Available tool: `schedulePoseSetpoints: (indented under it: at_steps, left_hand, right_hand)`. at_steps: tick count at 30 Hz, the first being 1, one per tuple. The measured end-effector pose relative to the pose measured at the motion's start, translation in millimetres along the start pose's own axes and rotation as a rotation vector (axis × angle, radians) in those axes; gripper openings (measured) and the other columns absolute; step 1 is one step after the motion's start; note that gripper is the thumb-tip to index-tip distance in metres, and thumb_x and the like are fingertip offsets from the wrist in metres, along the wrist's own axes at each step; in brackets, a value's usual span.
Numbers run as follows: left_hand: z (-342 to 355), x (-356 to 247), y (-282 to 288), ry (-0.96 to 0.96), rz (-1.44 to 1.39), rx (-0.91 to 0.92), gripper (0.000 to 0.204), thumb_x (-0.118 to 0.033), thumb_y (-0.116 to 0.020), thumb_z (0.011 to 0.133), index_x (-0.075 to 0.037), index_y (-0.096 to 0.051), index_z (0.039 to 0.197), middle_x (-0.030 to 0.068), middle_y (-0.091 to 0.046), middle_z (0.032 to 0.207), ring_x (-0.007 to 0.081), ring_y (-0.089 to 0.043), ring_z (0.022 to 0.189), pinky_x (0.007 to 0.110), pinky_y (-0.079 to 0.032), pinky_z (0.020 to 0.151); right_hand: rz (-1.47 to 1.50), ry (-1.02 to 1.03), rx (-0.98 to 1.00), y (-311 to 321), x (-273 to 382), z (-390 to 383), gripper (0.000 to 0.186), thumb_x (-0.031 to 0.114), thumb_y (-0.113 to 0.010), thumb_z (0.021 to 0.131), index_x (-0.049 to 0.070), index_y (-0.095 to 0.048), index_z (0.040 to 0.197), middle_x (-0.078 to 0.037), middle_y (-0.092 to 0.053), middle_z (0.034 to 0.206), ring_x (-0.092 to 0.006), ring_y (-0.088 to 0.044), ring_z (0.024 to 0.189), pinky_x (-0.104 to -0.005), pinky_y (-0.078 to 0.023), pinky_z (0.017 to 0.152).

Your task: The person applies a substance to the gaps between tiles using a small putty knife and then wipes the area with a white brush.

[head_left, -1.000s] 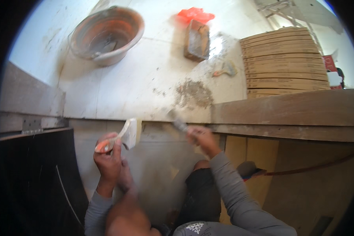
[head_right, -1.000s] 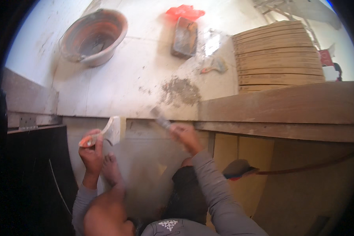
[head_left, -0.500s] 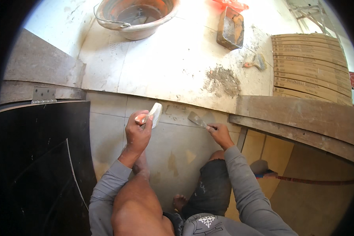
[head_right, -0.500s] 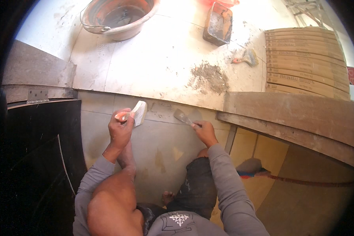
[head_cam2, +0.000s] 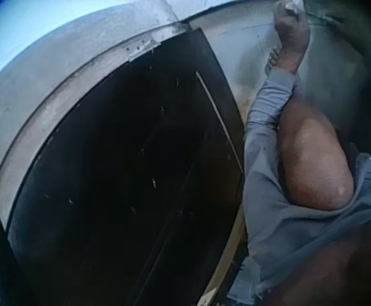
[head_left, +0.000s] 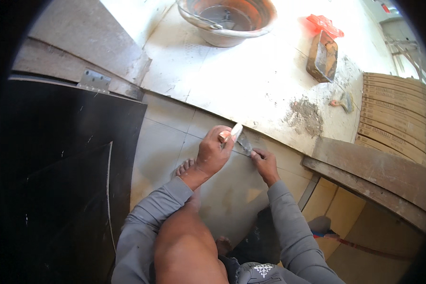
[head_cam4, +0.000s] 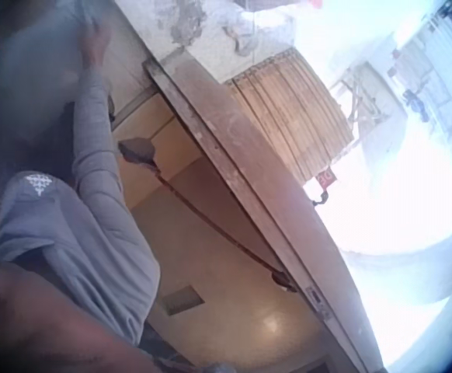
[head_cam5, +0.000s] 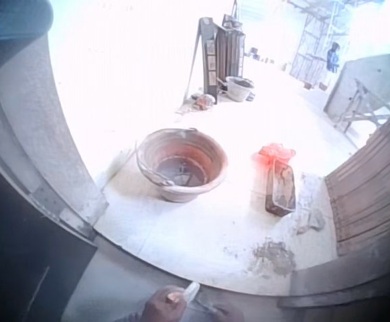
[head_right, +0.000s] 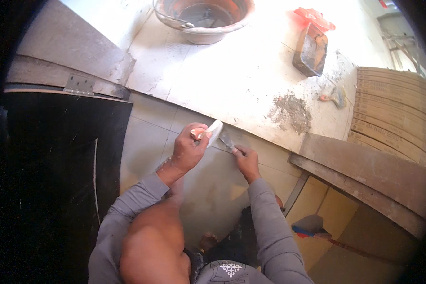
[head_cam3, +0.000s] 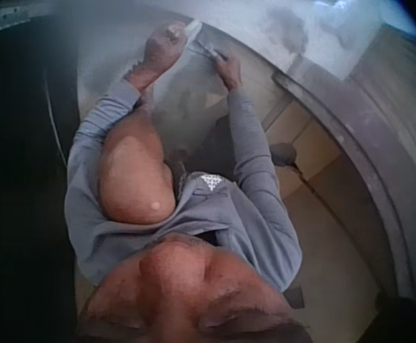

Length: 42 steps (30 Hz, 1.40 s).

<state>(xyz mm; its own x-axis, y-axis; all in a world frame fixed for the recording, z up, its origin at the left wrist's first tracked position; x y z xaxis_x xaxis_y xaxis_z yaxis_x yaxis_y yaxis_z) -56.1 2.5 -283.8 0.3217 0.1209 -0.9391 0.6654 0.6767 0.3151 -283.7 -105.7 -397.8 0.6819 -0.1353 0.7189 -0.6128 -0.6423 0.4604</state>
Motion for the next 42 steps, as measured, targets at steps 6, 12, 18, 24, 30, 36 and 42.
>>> schedulePoseSetpoints:
  at_steps: [6, 12, 18, 24, 30, 36, 42]
  left_hand:
    - [0, -25, 27, -0.013, -0.108, 0.039, 0.018, -0.003, -0.072, 0.087, 0.0, -0.064, 0.103, 0.01, -0.067, 0.101, 0.0167, -0.065, 0.09, 0.029, -0.054, 0.076]
    - [41, -72, 53, -0.212, -0.26, -0.11, 0.023, 0.002, -0.071, 0.087, 0.002, -0.062, 0.108, 0.0117, -0.066, 0.108, 0.0164, -0.062, 0.099, 0.029, -0.052, 0.083]
    - [19, -38, 58, -0.069, -0.067, -0.006, 0.022, 0.002, -0.07, 0.087, 0.002, -0.061, 0.107, 0.0101, -0.066, 0.108, 0.0147, -0.062, 0.099, 0.028, -0.051, 0.085]
    - [-7, -1, 45, -0.095, 0.068, -0.011, 0.022, -0.004, -0.072, 0.086, -0.002, -0.063, 0.106, 0.0123, -0.067, 0.103, 0.0267, -0.066, 0.094, 0.035, -0.053, 0.083]
    - [-5, -12, 9, -0.172, 0.01, 0.101, 0.022, -0.004, -0.071, 0.085, -0.002, -0.062, 0.105, 0.0159, -0.065, 0.1, 0.033, -0.066, 0.093, 0.038, -0.054, 0.081]
    - [-7, -31, -6, -0.225, -0.033, 0.177, 0.024, -0.004, -0.072, 0.084, -0.001, -0.061, 0.105, 0.0177, -0.065, 0.101, 0.0341, -0.067, 0.092, 0.038, -0.055, 0.079]
    - [19, -56, 69, -0.233, -0.084, -0.064, 0.02, -0.001, -0.071, 0.086, -0.001, -0.062, 0.104, 0.0157, -0.067, 0.105, 0.0258, -0.068, 0.092, 0.035, -0.056, 0.077]
  right_hand:
    - [0.255, -0.224, 0.098, 17, 27, -39, 0.03, 0.017, -0.068, 0.091, -0.005, -0.069, 0.112, -0.007, -0.069, 0.087, -0.013, -0.061, 0.072, -0.0261, -0.049, 0.065]
    - [0.361, -0.204, -0.14, 116, 59, -40, 0.026, 0.017, -0.068, 0.092, -0.003, -0.07, 0.107, -0.004, -0.066, 0.082, -0.0094, -0.057, 0.065, -0.0236, -0.045, 0.058]
    - [0.032, -0.218, -0.049, 105, 4, -57, 0.025, 0.014, -0.068, 0.089, -0.006, -0.072, 0.104, -0.003, -0.064, 0.074, -0.0092, -0.055, 0.063, -0.0251, -0.044, 0.057]
    - [-0.111, -0.216, 0.003, 58, -55, -52, 0.027, 0.016, -0.07, 0.087, -0.004, -0.072, 0.105, -0.009, -0.071, 0.082, -0.0154, -0.062, 0.072, -0.0309, -0.05, 0.068]
    - [-0.058, -0.114, -0.004, 6, -24, -31, 0.029, 0.013, -0.068, 0.09, -0.008, -0.068, 0.11, -0.005, -0.065, 0.078, -0.0109, -0.057, 0.064, -0.025, -0.047, 0.059]
    - [0.21, -0.221, 0.075, -28, -6, -23, 0.03, 0.015, -0.067, 0.092, -0.007, -0.068, 0.112, -0.01, -0.071, 0.091, -0.015, -0.064, 0.077, -0.0282, -0.052, 0.068]
    - [0.346, -0.28, 0.163, 39, 42, -53, 0.025, 0.022, -0.061, 0.098, 0.0, -0.067, 0.108, -0.005, -0.064, 0.082, -0.0108, -0.057, 0.065, -0.0248, -0.046, 0.057]
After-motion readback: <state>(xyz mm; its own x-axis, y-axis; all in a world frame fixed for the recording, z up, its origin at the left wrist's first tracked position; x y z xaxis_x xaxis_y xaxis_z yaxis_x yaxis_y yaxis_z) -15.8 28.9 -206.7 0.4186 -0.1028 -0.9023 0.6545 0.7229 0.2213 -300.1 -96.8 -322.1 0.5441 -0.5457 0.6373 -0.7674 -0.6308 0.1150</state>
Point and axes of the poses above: each hand's wrist, its own z-axis towards the middle knuckle, its own y-axis out of the back of the hand, x = y × z, the point moved 8 cm from there along z, towards the middle knuckle
